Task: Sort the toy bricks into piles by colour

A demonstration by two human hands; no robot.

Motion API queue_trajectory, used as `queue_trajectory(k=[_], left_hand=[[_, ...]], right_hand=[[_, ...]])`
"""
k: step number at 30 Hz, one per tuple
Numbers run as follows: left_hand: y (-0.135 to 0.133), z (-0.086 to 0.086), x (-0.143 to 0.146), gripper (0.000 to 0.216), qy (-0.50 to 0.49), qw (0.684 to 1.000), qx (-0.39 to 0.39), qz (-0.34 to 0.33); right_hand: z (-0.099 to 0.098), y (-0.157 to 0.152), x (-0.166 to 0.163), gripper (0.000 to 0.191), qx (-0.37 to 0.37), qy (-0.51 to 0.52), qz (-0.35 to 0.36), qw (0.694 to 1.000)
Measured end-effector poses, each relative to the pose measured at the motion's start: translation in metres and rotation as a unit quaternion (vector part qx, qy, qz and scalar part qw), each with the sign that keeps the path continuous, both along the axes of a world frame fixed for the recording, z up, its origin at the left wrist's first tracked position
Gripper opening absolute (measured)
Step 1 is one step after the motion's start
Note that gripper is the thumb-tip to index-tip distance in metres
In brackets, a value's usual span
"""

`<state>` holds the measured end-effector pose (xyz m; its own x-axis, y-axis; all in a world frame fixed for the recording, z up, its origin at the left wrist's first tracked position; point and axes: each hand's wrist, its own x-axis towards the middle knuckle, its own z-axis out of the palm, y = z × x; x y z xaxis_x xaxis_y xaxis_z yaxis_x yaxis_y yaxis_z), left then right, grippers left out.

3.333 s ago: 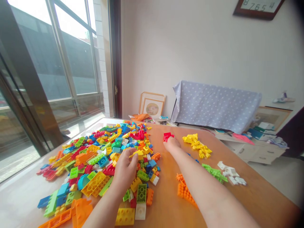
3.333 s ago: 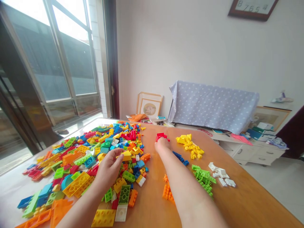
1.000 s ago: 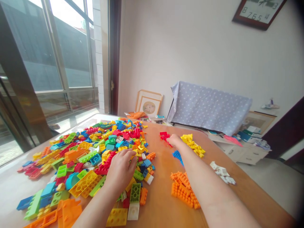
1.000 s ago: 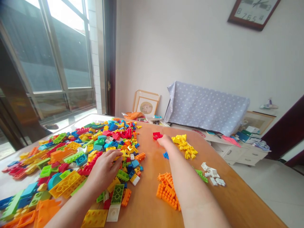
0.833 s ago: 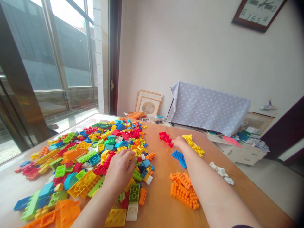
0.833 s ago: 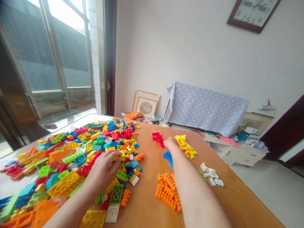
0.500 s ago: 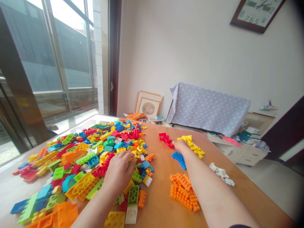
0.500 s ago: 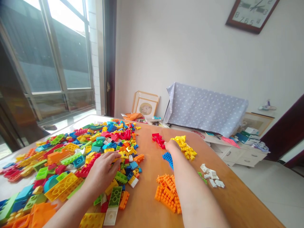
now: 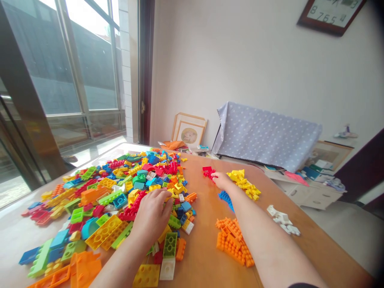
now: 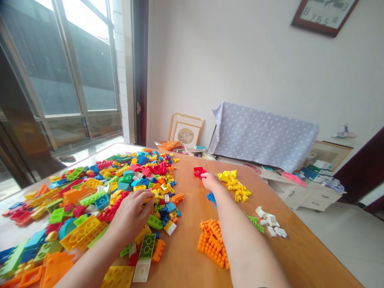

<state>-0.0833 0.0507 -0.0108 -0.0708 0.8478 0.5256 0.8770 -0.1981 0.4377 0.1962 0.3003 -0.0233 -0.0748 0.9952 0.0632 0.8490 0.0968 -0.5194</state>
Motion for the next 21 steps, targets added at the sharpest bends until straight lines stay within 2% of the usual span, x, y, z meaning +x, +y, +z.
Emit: queue_trajectory(k=[6, 10, 17, 21], left_hand=[[0.001, 0.000, 0.001, 0.027, 0.008, 1.000, -0.004, 0.001], [0.001, 0.000, 0.001, 0.028, 0.008, 1.000, -0.003, 0.001], [0.000, 0.002, 0.001, 0.027, 0.006, 1.000, 0.003, 0.001], [0.000, 0.000, 0.000, 0.026, 0.006, 1.000, 0.002, 0.004]], right_hand=[[0.001, 0.000, 0.010, 0.031, 0.009, 0.071, -0.032, 0.997], [0.002, -0.001, 0.008, 0.032, 0.002, 0.091, -0.026, 0.995], [0.001, -0.008, -0.002, 0.015, -0.015, 0.020, 0.047, 0.999], [0.003, -0.009, -0.001, 0.011, 0.009, -0.042, 0.032, 0.999]])
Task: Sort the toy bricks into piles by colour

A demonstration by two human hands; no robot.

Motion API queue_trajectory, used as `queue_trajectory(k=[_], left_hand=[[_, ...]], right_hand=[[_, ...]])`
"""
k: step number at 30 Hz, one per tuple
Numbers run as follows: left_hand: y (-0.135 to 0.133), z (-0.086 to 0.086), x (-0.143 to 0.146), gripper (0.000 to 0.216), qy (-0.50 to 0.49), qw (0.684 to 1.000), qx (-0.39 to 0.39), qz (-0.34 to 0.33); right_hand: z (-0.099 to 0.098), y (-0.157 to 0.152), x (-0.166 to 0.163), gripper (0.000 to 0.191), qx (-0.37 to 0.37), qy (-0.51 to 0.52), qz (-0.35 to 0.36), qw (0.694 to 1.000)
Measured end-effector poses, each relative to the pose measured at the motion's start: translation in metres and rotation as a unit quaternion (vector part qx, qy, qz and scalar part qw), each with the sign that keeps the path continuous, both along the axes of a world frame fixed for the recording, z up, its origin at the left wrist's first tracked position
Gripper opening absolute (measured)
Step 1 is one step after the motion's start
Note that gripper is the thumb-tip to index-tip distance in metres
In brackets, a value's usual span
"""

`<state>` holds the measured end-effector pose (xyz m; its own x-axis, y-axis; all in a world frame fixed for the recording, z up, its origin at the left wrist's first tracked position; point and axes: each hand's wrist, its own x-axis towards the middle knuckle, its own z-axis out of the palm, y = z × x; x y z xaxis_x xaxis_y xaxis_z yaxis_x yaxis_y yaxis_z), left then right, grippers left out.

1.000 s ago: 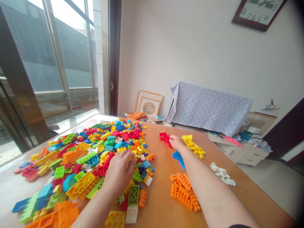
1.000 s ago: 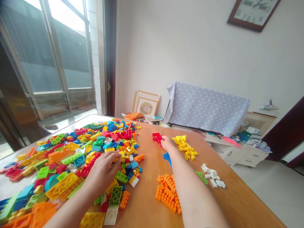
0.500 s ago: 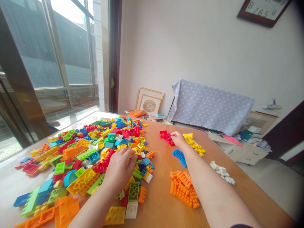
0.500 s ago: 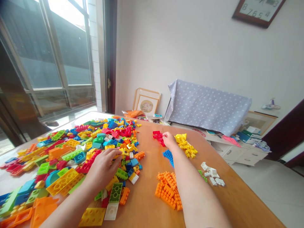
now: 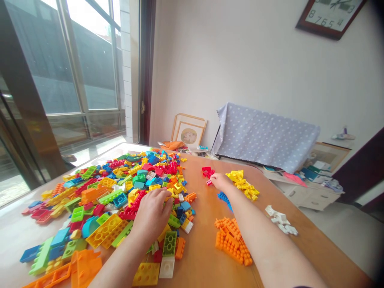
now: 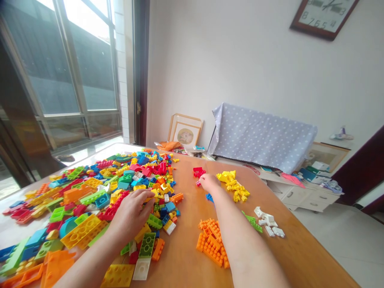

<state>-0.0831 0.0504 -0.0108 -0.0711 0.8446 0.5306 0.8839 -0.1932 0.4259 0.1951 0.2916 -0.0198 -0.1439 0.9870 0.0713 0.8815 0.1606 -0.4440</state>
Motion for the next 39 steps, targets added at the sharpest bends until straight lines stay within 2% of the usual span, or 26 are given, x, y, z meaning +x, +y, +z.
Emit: queue_trajectory(k=[4, 6, 12, 17, 25, 30, 35, 39], left_hand=[[0.001, -0.001, 0.000, 0.026, -0.005, 1.000, 0.006, 0.004], [0.001, -0.001, 0.000, 0.026, -0.007, 1.000, 0.006, 0.007], [0.001, 0.000, -0.001, 0.030, 0.000, 1.000, 0.004, 0.005], [0.000, 0.001, -0.002, 0.030, 0.025, 1.000, -0.001, 0.009], [-0.004, 0.005, -0.005, 0.034, 0.073, 0.995, -0.029, 0.057], [-0.009, 0.011, -0.003, 0.033, 0.098, 0.991, -0.049, 0.078], [-0.010, 0.013, -0.002, 0.033, 0.087, 0.992, -0.056, 0.070], [-0.011, 0.015, -0.002, 0.035, 0.083, 0.992, -0.061, 0.069]], right_hand=[[0.002, 0.001, 0.002, 0.013, 0.018, -0.031, -0.036, 0.999], [0.001, 0.001, 0.001, 0.015, 0.010, -0.034, -0.032, 0.999], [-0.002, -0.006, -0.013, 0.015, -0.056, -0.025, 0.057, 0.997], [0.007, -0.018, -0.024, 0.016, -0.056, -0.012, 0.103, 0.993], [0.024, -0.071, -0.067, 0.032, -0.072, 0.048, 0.221, 0.971], [0.018, -0.093, -0.078, 0.039, -0.067, 0.011, 0.258, 0.964], [0.009, -0.103, -0.076, 0.025, -0.043, -0.005, 0.254, 0.966], [0.023, -0.112, -0.059, 0.015, -0.022, 0.027, 0.219, 0.975]])
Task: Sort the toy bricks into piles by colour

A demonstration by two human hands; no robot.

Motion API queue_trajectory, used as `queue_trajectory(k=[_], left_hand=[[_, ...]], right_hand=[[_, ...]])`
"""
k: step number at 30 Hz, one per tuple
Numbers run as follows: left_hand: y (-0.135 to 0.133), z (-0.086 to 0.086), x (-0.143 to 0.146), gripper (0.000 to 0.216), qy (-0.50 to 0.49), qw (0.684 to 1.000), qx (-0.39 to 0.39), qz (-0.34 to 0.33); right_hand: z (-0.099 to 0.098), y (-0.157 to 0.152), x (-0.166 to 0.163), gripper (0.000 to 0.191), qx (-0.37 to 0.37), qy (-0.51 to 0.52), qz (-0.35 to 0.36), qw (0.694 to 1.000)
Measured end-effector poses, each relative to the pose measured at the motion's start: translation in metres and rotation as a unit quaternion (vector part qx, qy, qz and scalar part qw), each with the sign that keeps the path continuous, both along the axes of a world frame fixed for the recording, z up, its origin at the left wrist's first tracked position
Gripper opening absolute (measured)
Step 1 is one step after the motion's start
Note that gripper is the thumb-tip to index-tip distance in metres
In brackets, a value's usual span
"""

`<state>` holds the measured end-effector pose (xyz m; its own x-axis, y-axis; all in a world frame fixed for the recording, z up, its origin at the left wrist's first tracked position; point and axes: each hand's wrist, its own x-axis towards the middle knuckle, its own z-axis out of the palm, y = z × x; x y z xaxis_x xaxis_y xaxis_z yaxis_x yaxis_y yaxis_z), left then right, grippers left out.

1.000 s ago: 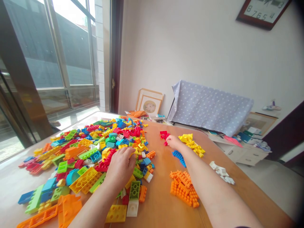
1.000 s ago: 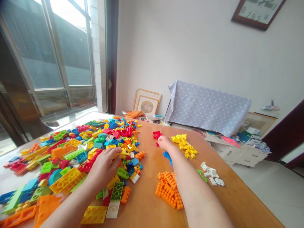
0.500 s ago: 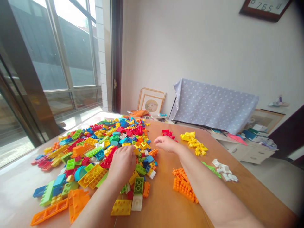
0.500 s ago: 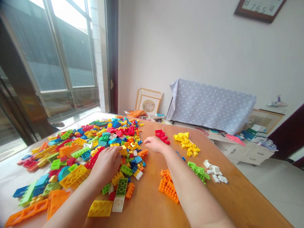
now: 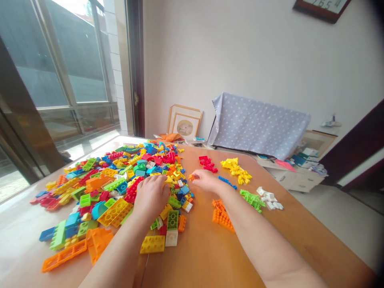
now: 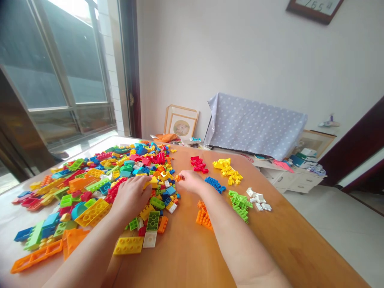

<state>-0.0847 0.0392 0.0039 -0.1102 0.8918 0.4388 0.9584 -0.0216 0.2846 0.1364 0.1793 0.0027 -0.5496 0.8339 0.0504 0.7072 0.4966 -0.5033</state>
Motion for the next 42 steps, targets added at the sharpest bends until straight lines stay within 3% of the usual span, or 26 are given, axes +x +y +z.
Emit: queue_trajectory(k=[3, 7, 10, 15, 20, 33, 36, 42], left_hand=[[0.000, 0.002, 0.000, 0.035, 0.000, 1.000, -0.007, 0.000], [0.001, 0.003, 0.001, 0.038, 0.000, 1.000, -0.012, 0.003], [0.001, 0.003, -0.001, 0.040, -0.004, 1.000, -0.007, -0.002], [0.001, 0.001, -0.005, 0.040, -0.010, 0.999, 0.021, -0.023], [0.002, -0.001, -0.005, 0.041, -0.014, 0.999, 0.020, -0.023], [0.002, -0.003, -0.002, 0.041, -0.006, 1.000, -0.006, -0.025], [0.001, -0.002, -0.001, 0.039, -0.011, 0.999, -0.010, -0.031], [0.002, -0.003, -0.004, 0.035, -0.035, 0.998, -0.001, -0.051]], right_hand=[[0.018, -0.018, 0.026, 0.022, -0.025, 0.072, -0.001, 0.997], [0.032, -0.058, 0.068, 0.043, -0.071, 0.246, -0.053, 0.965], [0.026, -0.088, 0.093, 0.043, -0.045, 0.224, -0.092, 0.969], [0.002, -0.128, 0.111, 0.022, 0.081, 0.079, -0.108, 0.988], [-0.012, -0.142, 0.113, 0.021, 0.157, -0.029, -0.140, 0.977], [-0.018, -0.145, 0.106, 0.010, 0.211, -0.009, -0.152, 0.966], [-0.011, -0.149, 0.097, 0.011, 0.193, 0.015, -0.139, 0.971], [0.007, -0.165, 0.068, 0.020, 0.086, 0.030, -0.073, 0.993]])
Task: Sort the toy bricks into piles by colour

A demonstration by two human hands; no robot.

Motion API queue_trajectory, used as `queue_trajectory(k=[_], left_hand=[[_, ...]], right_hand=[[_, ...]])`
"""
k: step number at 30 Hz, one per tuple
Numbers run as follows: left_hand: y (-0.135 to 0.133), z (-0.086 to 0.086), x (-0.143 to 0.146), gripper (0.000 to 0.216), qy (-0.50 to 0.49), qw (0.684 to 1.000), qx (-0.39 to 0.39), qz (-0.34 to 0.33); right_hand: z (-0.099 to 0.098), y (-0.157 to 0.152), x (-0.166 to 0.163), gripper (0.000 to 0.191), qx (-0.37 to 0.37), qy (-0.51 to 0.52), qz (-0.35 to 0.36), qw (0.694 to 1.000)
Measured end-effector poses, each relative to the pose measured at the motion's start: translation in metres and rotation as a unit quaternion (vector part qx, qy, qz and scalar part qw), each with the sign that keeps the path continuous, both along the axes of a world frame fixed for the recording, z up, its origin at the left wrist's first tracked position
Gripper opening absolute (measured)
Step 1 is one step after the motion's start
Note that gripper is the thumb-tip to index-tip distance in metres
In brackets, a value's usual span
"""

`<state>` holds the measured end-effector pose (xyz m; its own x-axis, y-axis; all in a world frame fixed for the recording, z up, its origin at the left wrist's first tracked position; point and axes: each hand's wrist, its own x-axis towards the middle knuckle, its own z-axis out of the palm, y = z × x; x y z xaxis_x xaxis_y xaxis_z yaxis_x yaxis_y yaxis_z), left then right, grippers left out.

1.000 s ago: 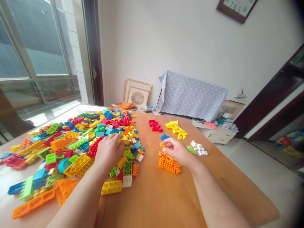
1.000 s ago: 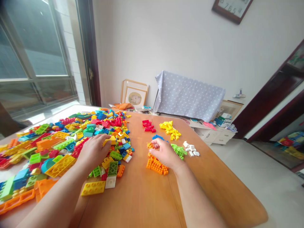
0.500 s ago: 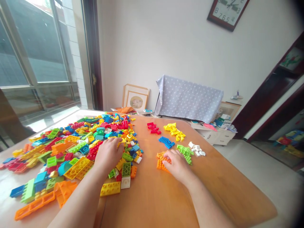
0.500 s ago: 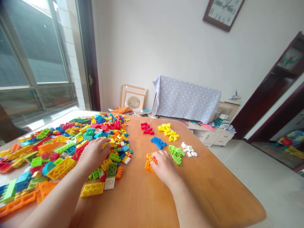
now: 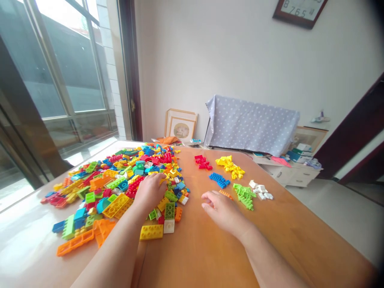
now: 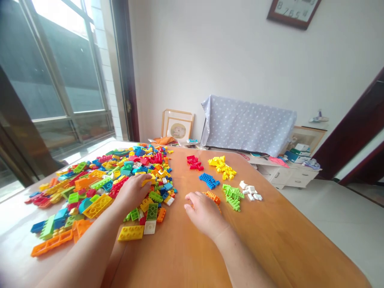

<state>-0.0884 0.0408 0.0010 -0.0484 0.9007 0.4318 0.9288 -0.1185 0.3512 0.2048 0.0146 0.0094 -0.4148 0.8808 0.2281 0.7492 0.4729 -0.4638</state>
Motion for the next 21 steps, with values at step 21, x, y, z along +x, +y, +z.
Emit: queue_trajectory(k=[21], left_hand=[[-0.014, 0.008, 0.004, 0.019, -0.061, 0.984, -0.088, -0.141]], right_hand=[[-0.053, 0.017, -0.063, 0.022, -0.098, 0.190, 0.034, 0.976]])
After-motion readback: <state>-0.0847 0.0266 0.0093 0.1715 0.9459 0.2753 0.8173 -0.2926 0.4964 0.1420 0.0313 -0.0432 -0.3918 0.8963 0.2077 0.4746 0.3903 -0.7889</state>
